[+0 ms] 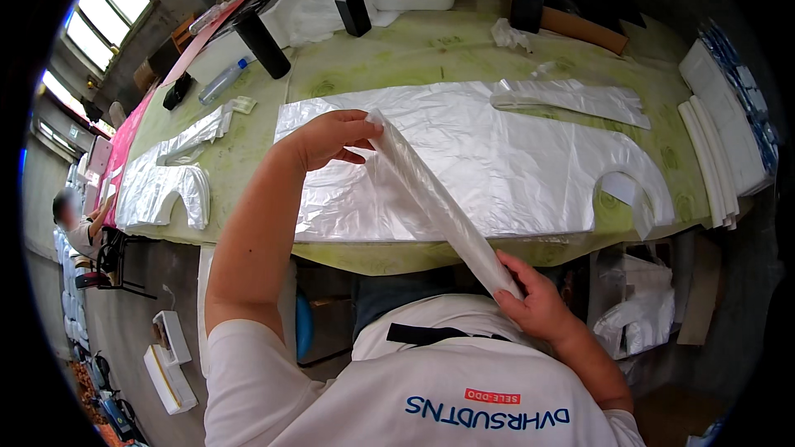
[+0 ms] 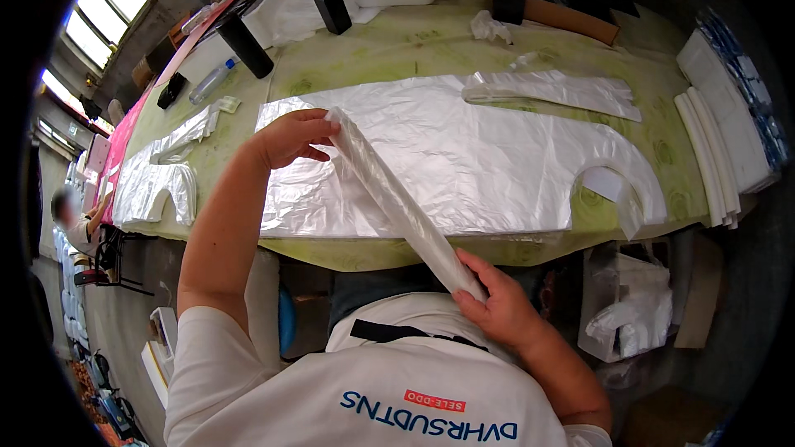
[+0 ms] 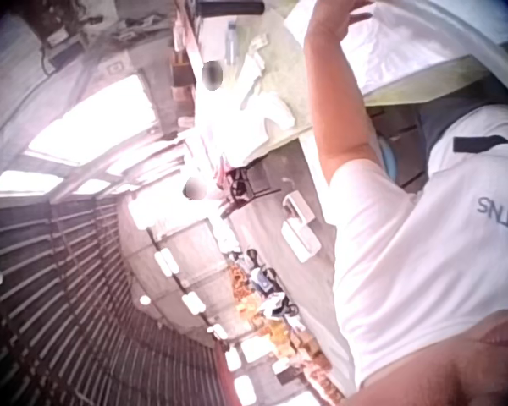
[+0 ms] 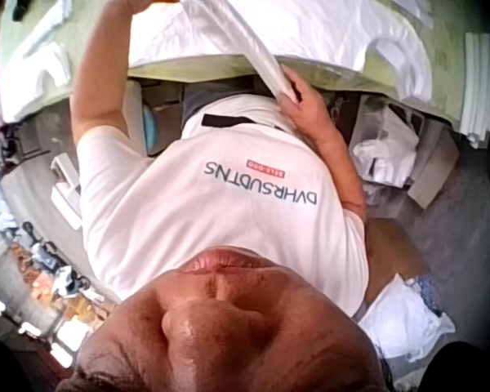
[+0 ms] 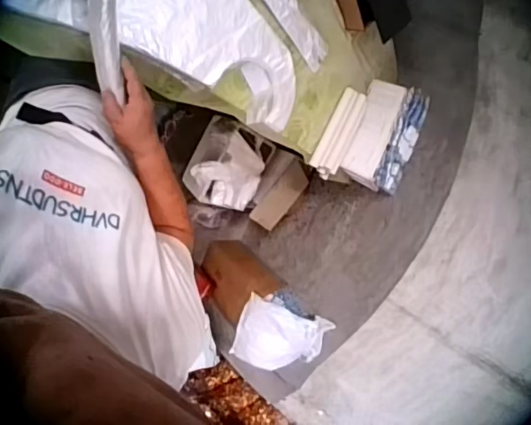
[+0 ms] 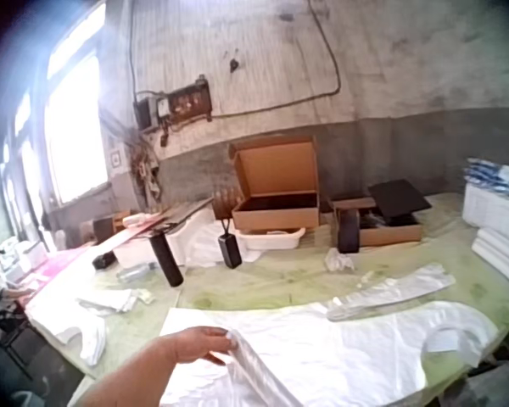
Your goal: The person wraps a white rectangular object in clear plastic film on a workbench. They roll the film over the object, fold and seal the edges, and place the wrapped item aside. The process is repeated for multiple similar items.
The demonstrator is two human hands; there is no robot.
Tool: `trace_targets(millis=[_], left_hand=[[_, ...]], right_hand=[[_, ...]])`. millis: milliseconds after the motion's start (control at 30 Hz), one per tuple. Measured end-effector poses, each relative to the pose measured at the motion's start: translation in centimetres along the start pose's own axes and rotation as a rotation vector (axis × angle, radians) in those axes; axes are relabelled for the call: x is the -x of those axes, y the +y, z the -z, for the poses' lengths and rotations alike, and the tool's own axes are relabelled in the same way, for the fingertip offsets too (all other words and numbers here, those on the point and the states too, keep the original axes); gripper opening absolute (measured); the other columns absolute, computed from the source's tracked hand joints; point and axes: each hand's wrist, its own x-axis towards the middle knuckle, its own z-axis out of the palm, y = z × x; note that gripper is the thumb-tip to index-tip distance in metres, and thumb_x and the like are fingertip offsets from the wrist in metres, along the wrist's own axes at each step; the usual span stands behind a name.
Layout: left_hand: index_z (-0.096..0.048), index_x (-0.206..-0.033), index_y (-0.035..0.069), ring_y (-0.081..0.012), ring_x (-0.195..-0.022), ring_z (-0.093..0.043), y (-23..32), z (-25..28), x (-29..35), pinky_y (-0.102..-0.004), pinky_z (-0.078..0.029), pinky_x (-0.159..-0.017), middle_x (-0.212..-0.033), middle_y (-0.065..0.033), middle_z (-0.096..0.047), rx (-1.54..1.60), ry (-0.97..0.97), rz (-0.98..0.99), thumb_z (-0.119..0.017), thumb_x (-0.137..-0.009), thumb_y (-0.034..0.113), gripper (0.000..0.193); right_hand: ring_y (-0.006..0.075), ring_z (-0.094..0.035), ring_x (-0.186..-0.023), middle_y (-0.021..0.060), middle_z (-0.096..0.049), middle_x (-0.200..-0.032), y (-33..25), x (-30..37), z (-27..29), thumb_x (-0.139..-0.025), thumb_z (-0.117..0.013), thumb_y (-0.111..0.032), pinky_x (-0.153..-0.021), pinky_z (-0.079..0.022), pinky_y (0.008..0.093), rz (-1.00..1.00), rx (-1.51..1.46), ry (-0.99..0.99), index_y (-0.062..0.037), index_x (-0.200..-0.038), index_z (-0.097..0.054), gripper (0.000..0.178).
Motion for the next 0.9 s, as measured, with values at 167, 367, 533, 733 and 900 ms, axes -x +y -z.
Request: trace_targets(millis=[167, 367, 533, 733, 900], left_hand=[[-0.053, -0.139, -0.002, -0.0227, -0.115, -0.061, -0.4, -0.1, 0.2, -0.0407, -0.054, -0.096, -0.129, -0.0105, -0.062, 0.078, -0.208, -0.058, -0.068, -0.095, 0.028, 0.056], [-0.059, -0.137, 0.003, -0.0222, -0.117, -0.06, -2.0, 0.1, -0.3, -0.0418, -0.052, -0.1, -0.133, -0.0078, -0.062, -0.014, -0.315, -0.065, -0.062, -0.097, 0.024, 0.045], [-0.058, -0.136, 0.002, -0.0279, -0.122, -0.06, -2.4, 1.4, 0.1, -0.0481, -0.05, -0.102, -0.141, -0.0149, -0.059, 0.207, -0.275, -0.222, -0.058, -0.097, 0.036, 0.052], [-0.059, -0.136, 0.003, -0.0287, -0.125, -0.059, -3.9, 1.6, -0.5, -0.0457, -0.051, -0.101, -0.144, -0.0126, -0.057, 0.174, -0.33, -0.118, -0.057, -0.094, 0.044, 0.059], [-0.062, -0.131, 0.002, -0.024, -0.121, -0.059, -2.6, 0.7, 0.0, -0.043, -0.048, -0.103, -0.136, -0.0091, -0.062, 0.203, -0.326, -0.225, -0.054, -0.096, 0.029, 0.045]], right_hand=[[0.0232, -0.062, -0.117, 0.018, -0.063, -0.131, 0.5, 0.3, 0.6, -0.09, -0.071, -0.013, -0.102, -0.047, 0.0321, 0.013, 0.042, -0.008, -0.0042, -0.147, -0.047, 0.062], [0.0235, -0.061, -0.119, 0.0169, -0.062, -0.132, 1.3, 0.6, 0.5, -0.09, -0.071, -0.012, -0.103, -0.046, 0.032, 0.002, -0.041, -0.043, -0.0045, -0.147, -0.047, 0.062], [0.0229, -0.061, -0.12, 0.0166, -0.061, -0.134, 1.7, 0.7, 0.5, -0.091, -0.071, -0.013, -0.104, -0.046, 0.0319, 0.024, -0.027, -0.057, -0.0048, -0.147, -0.047, 0.062], [0.0231, -0.06, -0.121, 0.0167, -0.061, -0.136, 1.7, 0.6, 0.3, -0.091, -0.071, -0.013, -0.104, -0.045, 0.0321, -0.016, -0.053, -0.054, -0.0049, -0.147, -0.047, 0.062], [0.0229, -0.06, -0.121, 0.0165, -0.061, -0.136, 1.5, 0.3, 0.2, -0.091, -0.071, -0.013, -0.105, -0.045, 0.0324, 0.008, -0.033, -0.051, -0.0053, -0.148, -0.047, 0.062]])
